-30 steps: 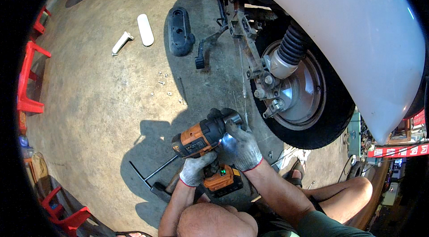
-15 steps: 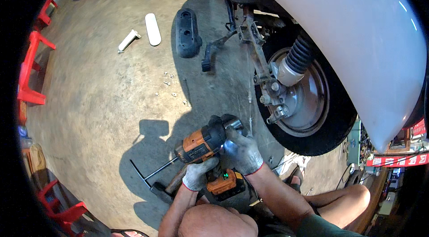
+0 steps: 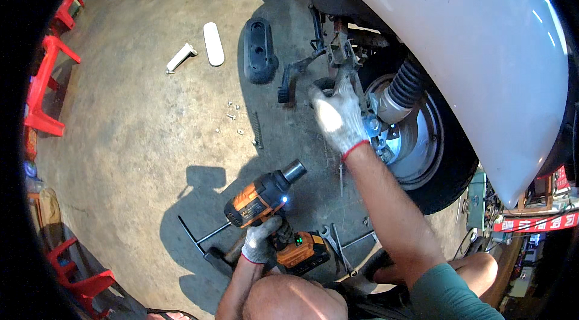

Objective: The person removes a bolt from a motorcycle wheel using a T-handle wrench, wipes the assembly with a cloth, and reassembles the bracket and components using an impact wrench and hand tools.

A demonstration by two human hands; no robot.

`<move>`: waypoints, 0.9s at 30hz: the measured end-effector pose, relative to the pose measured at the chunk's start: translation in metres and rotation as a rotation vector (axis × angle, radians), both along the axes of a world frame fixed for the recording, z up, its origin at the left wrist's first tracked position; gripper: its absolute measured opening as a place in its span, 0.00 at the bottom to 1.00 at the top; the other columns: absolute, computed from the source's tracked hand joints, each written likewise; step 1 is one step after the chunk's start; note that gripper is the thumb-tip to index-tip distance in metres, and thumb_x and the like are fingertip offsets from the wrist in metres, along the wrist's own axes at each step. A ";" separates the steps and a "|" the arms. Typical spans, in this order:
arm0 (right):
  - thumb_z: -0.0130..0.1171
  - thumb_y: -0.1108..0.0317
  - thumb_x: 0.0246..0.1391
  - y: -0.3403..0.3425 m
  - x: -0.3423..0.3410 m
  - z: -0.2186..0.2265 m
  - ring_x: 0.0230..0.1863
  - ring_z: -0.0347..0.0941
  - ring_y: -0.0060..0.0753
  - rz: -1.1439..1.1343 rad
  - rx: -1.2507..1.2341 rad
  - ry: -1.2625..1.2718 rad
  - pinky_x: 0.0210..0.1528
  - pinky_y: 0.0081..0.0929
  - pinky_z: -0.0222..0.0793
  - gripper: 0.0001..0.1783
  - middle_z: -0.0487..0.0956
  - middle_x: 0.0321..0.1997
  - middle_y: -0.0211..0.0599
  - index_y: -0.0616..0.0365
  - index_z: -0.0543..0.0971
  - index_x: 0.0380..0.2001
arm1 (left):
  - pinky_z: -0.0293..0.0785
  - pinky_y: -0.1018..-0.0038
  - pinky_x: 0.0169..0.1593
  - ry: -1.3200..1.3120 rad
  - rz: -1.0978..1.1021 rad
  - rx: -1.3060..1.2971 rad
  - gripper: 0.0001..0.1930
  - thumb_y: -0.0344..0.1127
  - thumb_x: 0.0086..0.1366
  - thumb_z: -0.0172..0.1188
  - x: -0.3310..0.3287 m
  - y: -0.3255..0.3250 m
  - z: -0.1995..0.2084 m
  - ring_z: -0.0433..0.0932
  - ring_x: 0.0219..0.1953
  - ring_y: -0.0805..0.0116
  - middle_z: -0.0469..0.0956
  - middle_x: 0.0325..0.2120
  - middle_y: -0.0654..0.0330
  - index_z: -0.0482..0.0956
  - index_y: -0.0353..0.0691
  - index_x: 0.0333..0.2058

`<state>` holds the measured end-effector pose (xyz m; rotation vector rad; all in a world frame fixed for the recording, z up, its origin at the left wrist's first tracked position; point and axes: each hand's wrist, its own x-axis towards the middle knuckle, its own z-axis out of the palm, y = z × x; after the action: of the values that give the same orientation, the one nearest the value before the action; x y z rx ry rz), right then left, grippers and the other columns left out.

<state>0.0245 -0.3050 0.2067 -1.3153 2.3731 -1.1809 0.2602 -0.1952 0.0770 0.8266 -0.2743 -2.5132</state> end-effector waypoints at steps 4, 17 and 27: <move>0.59 0.62 0.51 -0.010 -0.008 0.004 0.50 0.73 0.52 -0.079 0.172 -0.005 0.53 0.39 0.67 0.31 0.76 0.48 0.59 0.70 0.65 0.54 | 0.66 0.76 0.23 -0.021 0.001 -0.047 0.16 0.38 0.56 0.63 0.001 0.002 -0.007 0.69 0.18 0.73 0.70 0.19 0.65 0.73 0.41 0.41; 0.53 0.64 0.60 0.106 0.041 -0.047 0.50 0.72 0.33 0.052 -0.084 -0.726 0.54 0.32 0.68 0.23 0.76 0.49 0.41 0.62 0.69 0.56 | 0.72 0.78 0.25 -0.074 0.033 -0.111 0.15 0.30 0.56 0.62 -0.006 -0.005 -0.002 0.74 0.21 0.75 0.76 0.25 0.64 0.75 0.38 0.44; 0.55 0.48 0.57 0.149 0.055 -0.090 0.58 0.66 0.40 0.054 -0.179 -1.862 0.61 0.41 0.60 0.32 0.71 0.56 0.39 0.54 0.65 0.60 | 0.74 0.76 0.32 -0.058 -0.152 -0.166 0.18 0.29 0.55 0.66 -0.031 -0.009 0.003 0.76 0.30 0.73 0.78 0.33 0.63 0.76 0.40 0.46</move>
<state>0.0794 -0.1565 0.1172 0.0678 0.8116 -1.4647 0.2289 -0.2038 0.0797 0.8405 -0.5771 -2.5647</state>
